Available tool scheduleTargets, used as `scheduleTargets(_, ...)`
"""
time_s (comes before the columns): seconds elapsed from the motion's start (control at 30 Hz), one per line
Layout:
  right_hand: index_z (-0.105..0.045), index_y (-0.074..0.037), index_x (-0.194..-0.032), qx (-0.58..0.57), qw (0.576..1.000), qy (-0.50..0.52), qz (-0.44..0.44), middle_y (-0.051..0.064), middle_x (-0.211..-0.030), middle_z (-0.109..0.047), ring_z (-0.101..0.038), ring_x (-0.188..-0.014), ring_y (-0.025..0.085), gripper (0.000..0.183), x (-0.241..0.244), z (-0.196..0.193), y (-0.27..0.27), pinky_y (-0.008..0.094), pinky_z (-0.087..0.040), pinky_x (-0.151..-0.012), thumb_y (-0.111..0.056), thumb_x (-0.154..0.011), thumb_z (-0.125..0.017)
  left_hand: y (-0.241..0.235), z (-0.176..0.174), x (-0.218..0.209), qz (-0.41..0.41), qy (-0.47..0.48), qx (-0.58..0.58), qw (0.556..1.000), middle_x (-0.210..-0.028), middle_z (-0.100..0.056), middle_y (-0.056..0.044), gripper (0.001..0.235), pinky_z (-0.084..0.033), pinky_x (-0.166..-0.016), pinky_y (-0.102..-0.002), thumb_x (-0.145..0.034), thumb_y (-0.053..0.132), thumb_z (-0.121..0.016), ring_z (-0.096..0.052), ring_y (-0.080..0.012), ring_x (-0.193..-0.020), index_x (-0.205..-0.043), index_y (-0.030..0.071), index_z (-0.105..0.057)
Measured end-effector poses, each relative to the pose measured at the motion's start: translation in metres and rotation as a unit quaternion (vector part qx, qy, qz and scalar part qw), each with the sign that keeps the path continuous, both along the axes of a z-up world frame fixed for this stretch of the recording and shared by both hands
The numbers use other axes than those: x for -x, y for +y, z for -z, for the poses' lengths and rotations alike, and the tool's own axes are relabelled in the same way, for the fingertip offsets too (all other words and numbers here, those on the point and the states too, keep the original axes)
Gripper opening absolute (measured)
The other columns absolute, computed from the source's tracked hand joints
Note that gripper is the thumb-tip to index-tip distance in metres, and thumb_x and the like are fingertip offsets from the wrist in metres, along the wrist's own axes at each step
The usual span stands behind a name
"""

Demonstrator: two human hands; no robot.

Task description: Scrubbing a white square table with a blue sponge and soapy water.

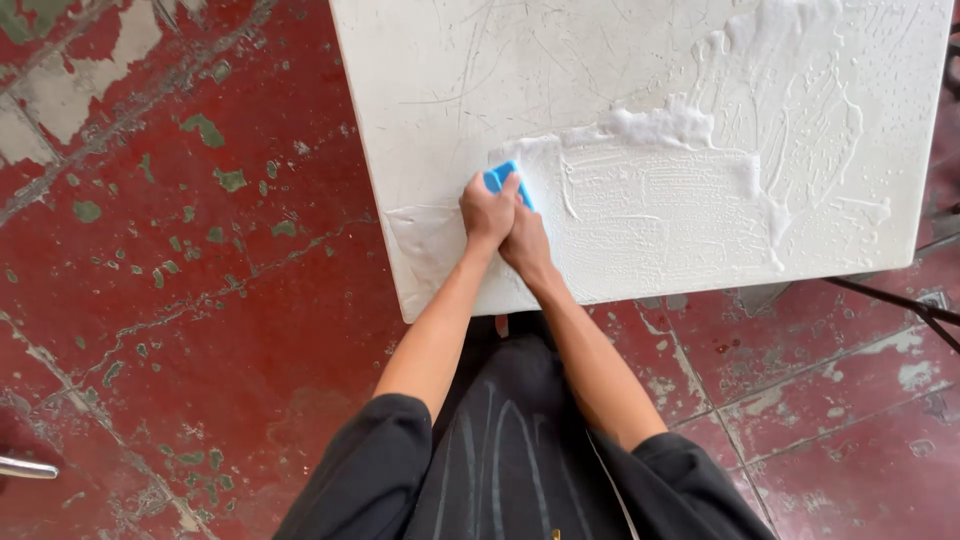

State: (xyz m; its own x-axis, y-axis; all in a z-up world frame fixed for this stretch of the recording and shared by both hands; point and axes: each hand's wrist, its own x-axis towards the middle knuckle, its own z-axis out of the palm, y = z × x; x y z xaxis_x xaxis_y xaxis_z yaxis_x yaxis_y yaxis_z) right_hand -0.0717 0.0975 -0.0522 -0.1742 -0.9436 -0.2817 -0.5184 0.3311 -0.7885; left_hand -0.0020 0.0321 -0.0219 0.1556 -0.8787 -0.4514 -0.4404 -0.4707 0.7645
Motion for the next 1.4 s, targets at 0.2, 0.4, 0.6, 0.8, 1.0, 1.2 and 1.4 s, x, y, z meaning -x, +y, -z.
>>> scheduleTargets(0.2,-0.063,0.005,-0.112,0.053,0.997,-0.037,-0.052,0.031,-0.096,-0.07,-0.065,-0.092,0.053,0.034,0.012,0.02,0.014,0.056,-0.052,-0.077,-0.01,-0.082,-0.066,0.017,0.012,-0.001,-0.019,-0.043,0.065,0.997,-0.081,-0.074,-0.021,0.038,-0.055,-0.075,-0.048,-0.081,0.038,-0.077,-0.072,-0.0408,-0.081,-0.082,0.001,-0.066)
scheduleTargets(0.4,-0.068,-0.001,-0.109,0.105,0.988,-0.107,-0.037,0.03,-0.102,-0.071,-0.067,-0.101,0.052,0.022,-0.007,-0.014,0.06,0.054,-0.056,-0.081,-0.011,-0.089,-0.065,0.061,-0.025,-0.013,-0.041,0.037,0.004,0.998,-0.072,-0.075,-0.01,0.029,-0.058,-0.072,-0.039,-0.087,0.033,-0.072,-0.076,-0.0253,-0.071,-0.082,0.005,-0.065)
scheduleTargets(0.6,-0.07,-0.004,-0.104,-0.008,0.999,0.014,-0.05,0.026,-0.098,-0.073,-0.07,-0.095,0.048,0.02,0.019,0.002,-0.012,0.052,-0.056,-0.08,-0.017,-0.089,-0.067,-0.016,-0.01,0.015,-0.039,0.08,0.048,0.995,-0.069,-0.075,-0.01,0.034,-0.057,-0.07,-0.038,-0.085,0.033,-0.075,-0.073,-0.0244,-0.067,-0.079,0.002,-0.064)
scheduleTargets(0.8,-0.065,0.001,-0.112,-0.002,0.997,-0.055,-0.046,0.029,-0.099,-0.07,-0.066,-0.098,0.051,0.026,-0.006,0.013,0.06,0.053,-0.055,-0.079,-0.015,-0.091,-0.067,0.067,-0.006,-0.022,-0.06,0.01,0.056,0.997,-0.077,-0.074,-0.012,0.031,-0.057,-0.071,-0.041,-0.086,0.032,-0.076,-0.073,-0.0258,-0.073,-0.084,0.002,-0.066)
scheduleTargets(1.0,-0.066,-0.001,-0.107,-0.007,0.999,-0.017,-0.031,0.027,-0.093,-0.071,-0.067,-0.092,0.05,0.024,0.008,-0.011,0.001,0.053,-0.053,-0.077,-0.013,-0.087,-0.066,0.013,0.021,-0.002,-0.047,0.054,0.074,0.995,-0.072,-0.073,-0.012,0.033,-0.056,-0.069,-0.041,-0.084,0.031,-0.078,-0.072,-0.0274,-0.069,-0.079,0.0,-0.066)
scheduleTargets(1.2,-0.066,0.0,-0.111,0.003,0.999,-0.02,-0.035,0.027,-0.096,-0.072,-0.068,-0.092,0.048,0.025,0.008,0.018,0.013,0.053,-0.054,-0.077,-0.014,-0.09,-0.066,0.021,0.02,-0.003,-0.043,0.049,0.07,0.995,-0.072,-0.073,-0.009,0.032,-0.057,-0.069,-0.039,-0.084,0.032,-0.077,-0.073,-0.0248,-0.069,-0.084,0.002,-0.068)
scheduleTargets(1.4,-0.067,-0.002,-0.112,-0.022,0.997,-0.048,-0.065,0.026,-0.096,-0.072,-0.068,-0.09,0.048,0.027,-0.003,-0.021,0.022,0.052,-0.054,-0.076,-0.016,-0.089,-0.065,0.039,-0.002,-0.015,-0.088,0.068,0.03,0.993,-0.071,-0.074,-0.01,0.033,-0.057,-0.07,-0.039,-0.086,0.035,-0.074,-0.074,-0.0258,-0.069,-0.083,0.002,-0.067)
